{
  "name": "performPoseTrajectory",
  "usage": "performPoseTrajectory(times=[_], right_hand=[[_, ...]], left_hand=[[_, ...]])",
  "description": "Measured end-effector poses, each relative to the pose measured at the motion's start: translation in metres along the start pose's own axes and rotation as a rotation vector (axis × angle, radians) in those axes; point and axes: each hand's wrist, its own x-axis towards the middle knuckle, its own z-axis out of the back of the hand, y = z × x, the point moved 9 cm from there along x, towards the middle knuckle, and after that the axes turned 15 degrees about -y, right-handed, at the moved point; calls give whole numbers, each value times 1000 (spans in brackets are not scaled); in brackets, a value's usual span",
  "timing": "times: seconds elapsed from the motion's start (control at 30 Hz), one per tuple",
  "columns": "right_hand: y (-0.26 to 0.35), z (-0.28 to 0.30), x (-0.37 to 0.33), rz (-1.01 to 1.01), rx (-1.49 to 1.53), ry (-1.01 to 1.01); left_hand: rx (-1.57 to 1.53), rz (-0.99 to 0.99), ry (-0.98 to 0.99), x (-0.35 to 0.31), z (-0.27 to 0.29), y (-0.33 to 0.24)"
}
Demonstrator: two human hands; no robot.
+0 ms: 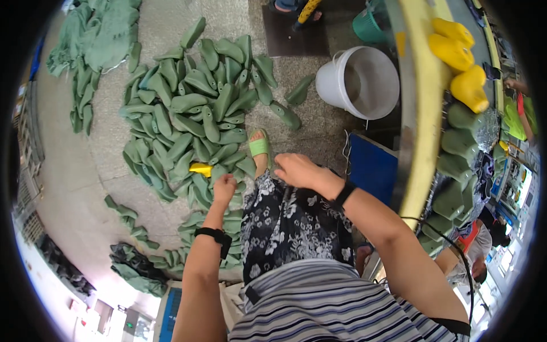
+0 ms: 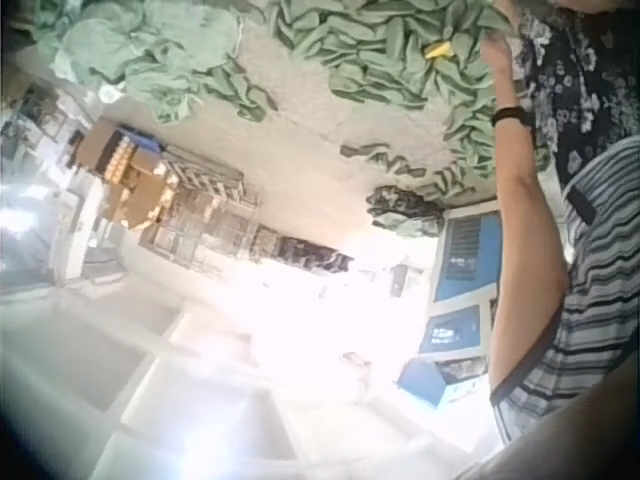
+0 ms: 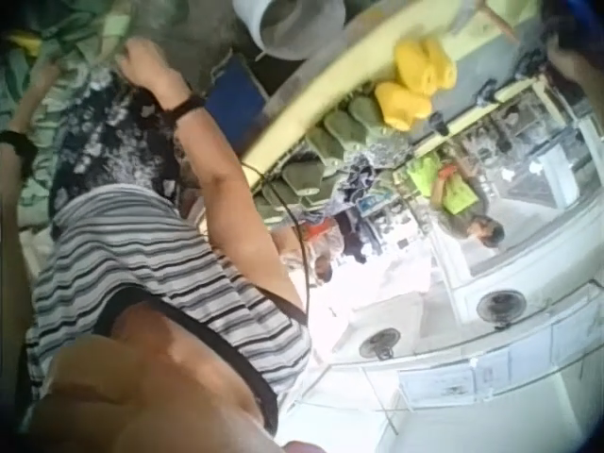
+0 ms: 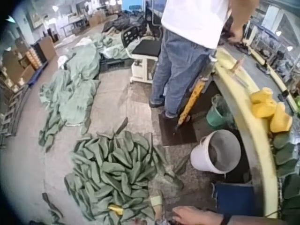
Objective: Sort shoe molds by color and type and place them onto an assembly line conveyor.
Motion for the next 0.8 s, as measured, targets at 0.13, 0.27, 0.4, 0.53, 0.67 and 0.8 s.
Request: performPoseTrajectory(times=[0.13,0.27,0.4,0.53,0.67,0.8], right_hand=[[-54,-57,112,-67,52,-100],[-145,-113,192,-306,172,-164],[-221,-167,231,-287,118,-176],[-226,-227,254,-243,49,-5],[-222,-192,305,158,-14,-425],[-173,-185,371,568,-152,-414]], left_hand=[[-272,161,53,90,-27,49],[-580,337,133,166,-106,18],[-915,471,66,252,-182,-11],[-1006,851,-123,314,-235,49],[-1319,1207,-439,336,-272,61],[-1540,810,-283,350,-251,66]])
